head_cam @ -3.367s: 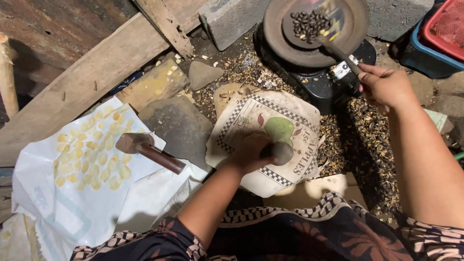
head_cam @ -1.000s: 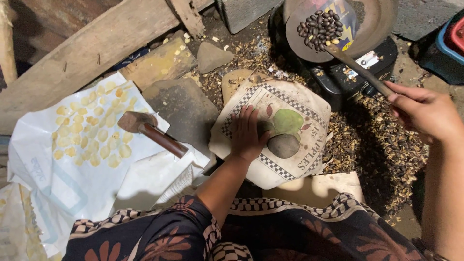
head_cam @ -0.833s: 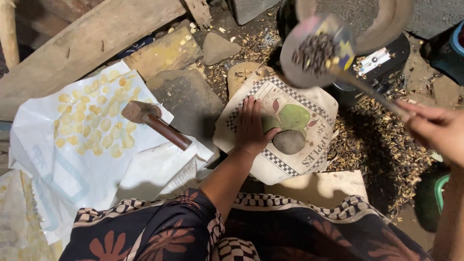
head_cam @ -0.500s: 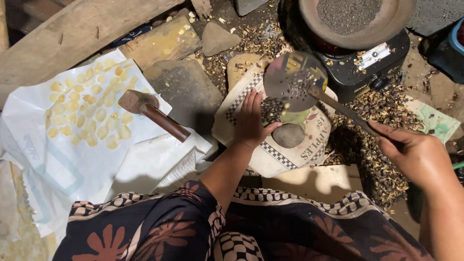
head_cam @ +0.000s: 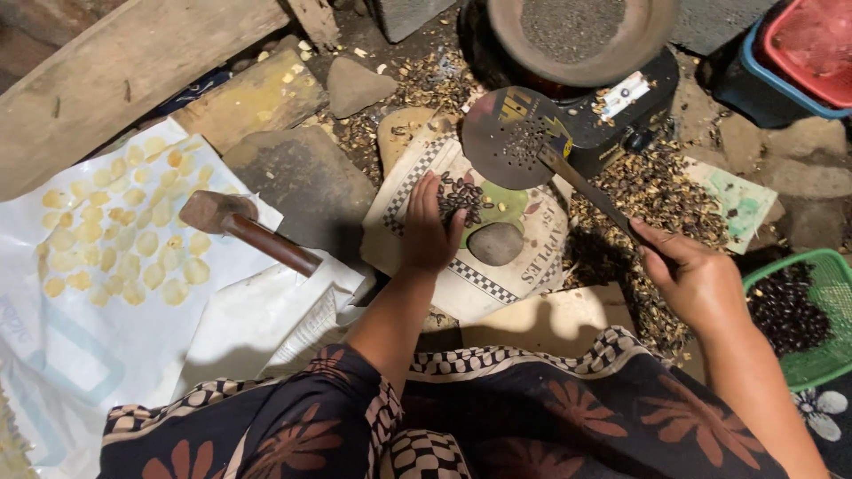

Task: The person cracks nuts with a hammer on a white sheet, then uses a stone pestle to crush roasted seeds on a patterned tile. They repeatedly transfer crushed seeds into a green basket and continue cracking more nuts.

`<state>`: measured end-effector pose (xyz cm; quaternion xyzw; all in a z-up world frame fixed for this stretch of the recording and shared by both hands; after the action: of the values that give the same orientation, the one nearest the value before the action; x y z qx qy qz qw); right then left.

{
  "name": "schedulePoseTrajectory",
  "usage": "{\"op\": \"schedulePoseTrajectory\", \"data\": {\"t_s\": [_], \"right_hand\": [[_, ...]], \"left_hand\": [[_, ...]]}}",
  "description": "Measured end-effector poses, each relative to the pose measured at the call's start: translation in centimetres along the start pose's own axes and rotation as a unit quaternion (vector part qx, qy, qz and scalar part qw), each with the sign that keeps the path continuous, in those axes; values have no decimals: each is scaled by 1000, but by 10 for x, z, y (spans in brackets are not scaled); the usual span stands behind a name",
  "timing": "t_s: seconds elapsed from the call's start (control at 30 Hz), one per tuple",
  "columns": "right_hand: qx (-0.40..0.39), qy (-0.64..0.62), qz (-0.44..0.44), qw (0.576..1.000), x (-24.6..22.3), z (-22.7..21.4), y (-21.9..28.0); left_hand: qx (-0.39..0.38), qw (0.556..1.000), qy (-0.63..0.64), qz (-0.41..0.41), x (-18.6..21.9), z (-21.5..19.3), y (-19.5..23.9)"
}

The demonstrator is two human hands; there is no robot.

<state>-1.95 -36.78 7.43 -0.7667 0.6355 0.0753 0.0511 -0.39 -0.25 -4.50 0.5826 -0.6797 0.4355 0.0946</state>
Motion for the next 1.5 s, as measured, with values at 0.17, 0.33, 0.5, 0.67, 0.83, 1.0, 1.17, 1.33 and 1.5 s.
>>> {"op": "schedulePoseTrajectory", "data": {"t_s": [0.17, 0.33, 0.5, 0.67, 0.83, 1.0, 1.17, 1.33, 1.5], "right_hand": [[139, -173, -9, 975, -4, 4, 38], [294, -158, 106, 937, 29, 41, 130], [346, -76, 355, 865, 64, 83, 247], [30, -56, 558, 827, 117, 97, 309], [53, -112, 569, 813, 184, 139, 303], [121, -425, 602, 665, 158, 54, 274], [54, -485, 589, 644, 178, 58, 282], [20, -470, 610, 638, 165, 44, 269], [-24, -548, 584, 599, 207, 83, 295]], "left_hand": [[24, 1000, -16, -10, -13, 15, 8], [36, 997, -42, 57, -41, 36, 17], [26, 997, -54, 47, -50, 26, 21], [25, 997, -55, 58, -33, 16, 16], [23, 997, -57, 42, -29, 13, 17], [-51, 997, -56, -15, 3, -6, 2], [-53, 997, -64, -7, 6, -7, 6], [-97, 990, -87, -58, 1, 1, 9], [-28, 999, -8, -25, -21, 4, 17]]}}
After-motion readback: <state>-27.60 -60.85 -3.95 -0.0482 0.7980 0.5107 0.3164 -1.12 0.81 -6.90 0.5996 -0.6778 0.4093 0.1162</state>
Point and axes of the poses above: each hand's wrist, its own y-axis away from the middle knuckle, its own z-axis out of the palm, x = y × z, the point moved 1 cm from there along -y, towards the middle knuckle, and after that the axes turned 1 degree about -y, right-handed, at the moved point
